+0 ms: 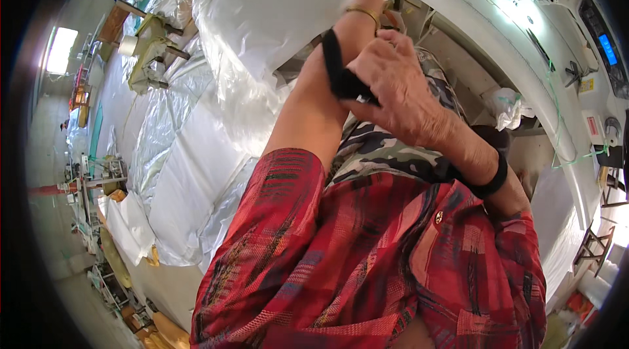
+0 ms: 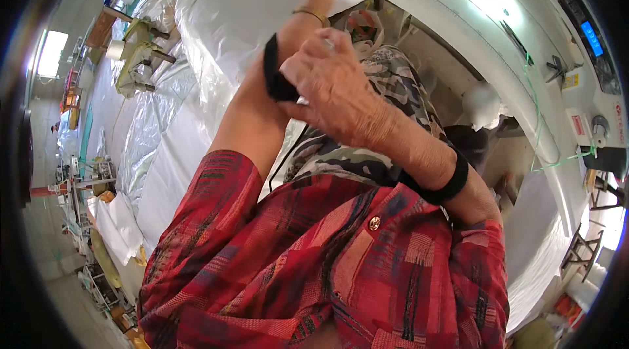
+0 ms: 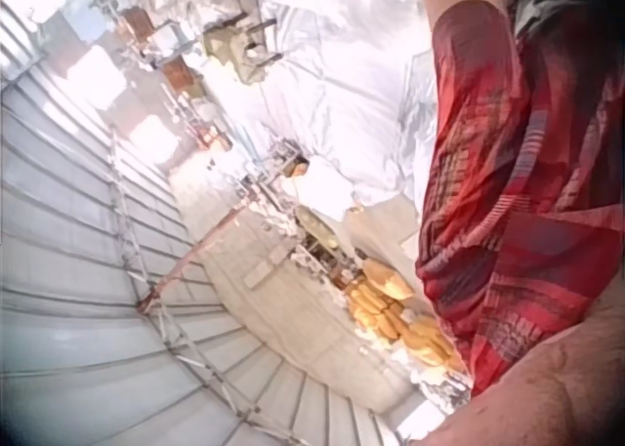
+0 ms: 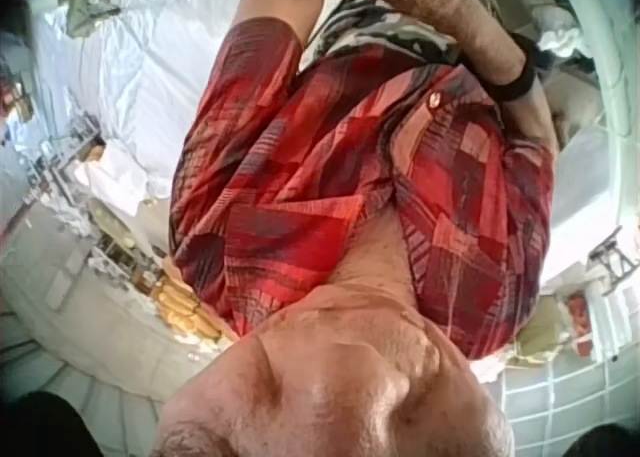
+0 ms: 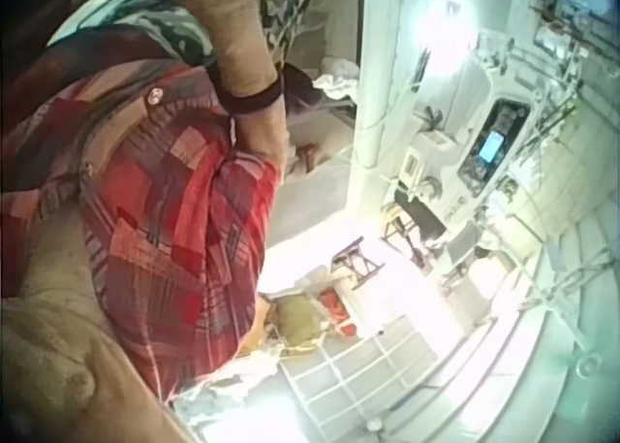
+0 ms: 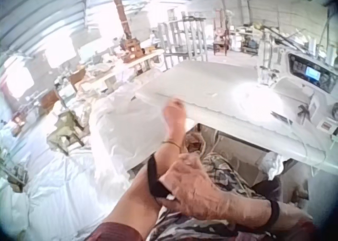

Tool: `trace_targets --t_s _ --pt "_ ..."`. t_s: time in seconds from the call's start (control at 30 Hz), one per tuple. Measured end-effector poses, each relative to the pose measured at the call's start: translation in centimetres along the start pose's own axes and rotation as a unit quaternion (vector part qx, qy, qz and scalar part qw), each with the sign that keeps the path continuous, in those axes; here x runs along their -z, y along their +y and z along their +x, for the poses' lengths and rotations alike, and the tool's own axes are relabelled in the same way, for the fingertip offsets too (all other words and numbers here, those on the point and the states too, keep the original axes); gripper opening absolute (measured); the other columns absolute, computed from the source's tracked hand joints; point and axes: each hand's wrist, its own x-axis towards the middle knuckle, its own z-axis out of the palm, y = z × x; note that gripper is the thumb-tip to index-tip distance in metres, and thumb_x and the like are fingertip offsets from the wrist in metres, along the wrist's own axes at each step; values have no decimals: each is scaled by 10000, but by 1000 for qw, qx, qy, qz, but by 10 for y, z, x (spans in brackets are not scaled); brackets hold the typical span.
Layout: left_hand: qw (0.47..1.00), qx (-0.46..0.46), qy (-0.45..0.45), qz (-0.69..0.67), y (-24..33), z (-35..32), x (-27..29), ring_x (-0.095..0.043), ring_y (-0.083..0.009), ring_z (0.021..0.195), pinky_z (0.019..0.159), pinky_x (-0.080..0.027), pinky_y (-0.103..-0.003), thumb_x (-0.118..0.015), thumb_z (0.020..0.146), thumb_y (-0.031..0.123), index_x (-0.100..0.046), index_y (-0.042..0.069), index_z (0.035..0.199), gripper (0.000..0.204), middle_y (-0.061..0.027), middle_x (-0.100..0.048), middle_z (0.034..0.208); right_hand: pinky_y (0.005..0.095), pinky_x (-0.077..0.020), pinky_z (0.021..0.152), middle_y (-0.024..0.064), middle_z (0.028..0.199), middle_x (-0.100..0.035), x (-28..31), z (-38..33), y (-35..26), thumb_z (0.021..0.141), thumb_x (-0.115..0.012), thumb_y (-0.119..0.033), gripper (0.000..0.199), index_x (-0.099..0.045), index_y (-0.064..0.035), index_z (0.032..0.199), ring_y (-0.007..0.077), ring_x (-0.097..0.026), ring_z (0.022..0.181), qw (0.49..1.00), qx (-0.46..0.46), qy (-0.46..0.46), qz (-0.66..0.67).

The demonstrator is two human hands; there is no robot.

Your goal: The recorder uses an industrial sewing machine to sew the edges of large white plastic sheets and then organizes and folds the material.

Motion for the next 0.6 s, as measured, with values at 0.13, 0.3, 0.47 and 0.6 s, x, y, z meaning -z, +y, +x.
trace_targets --t_s 0.13,0.3,0.47,0.6 --pt "967 158 83 -181 -16 27 10 -647 -365 656 606 -512 -477 -551 891 122 -626 35 911 116 -155 -644 738 440 -352 1003 120 905 -608 3 -11 1 754 -743 -261 321 -568 -33 897 299 -565 973 998 -35 -54 7" --pt "897 175 127 -386 5 48 34 -639 -361 644 598 -506 -473 -550 893 124 -625 34 913 119 -159 -640 727 443 -320 1044 103 943 -583 -2 -12 35 758 -749 -282 359 -590 -54 985 295 -561 1001 996 -13 -2 90" --pt "871 133 145 -449 34 53 57 -632 -357 632 589 -501 -469 -548 895 126 -624 33 916 122 -162 -636 715 451 -289 1087 86 1026 -594 -5 -14 56 747 -769 -271 399 -586 -56 1030 284 -552 1074 994 26 -16 103" --pt "900 60 169 -397 48 53 69 -627 -354 623 582 -497 -466 -546 897 127 -624 33 917 124 -165 -632 706 433 -339 1034 104 1089 -598 2 -17 44 747 -782 -260 439 -575 -56 1076 300 -549 1083 986 64 -15 151"
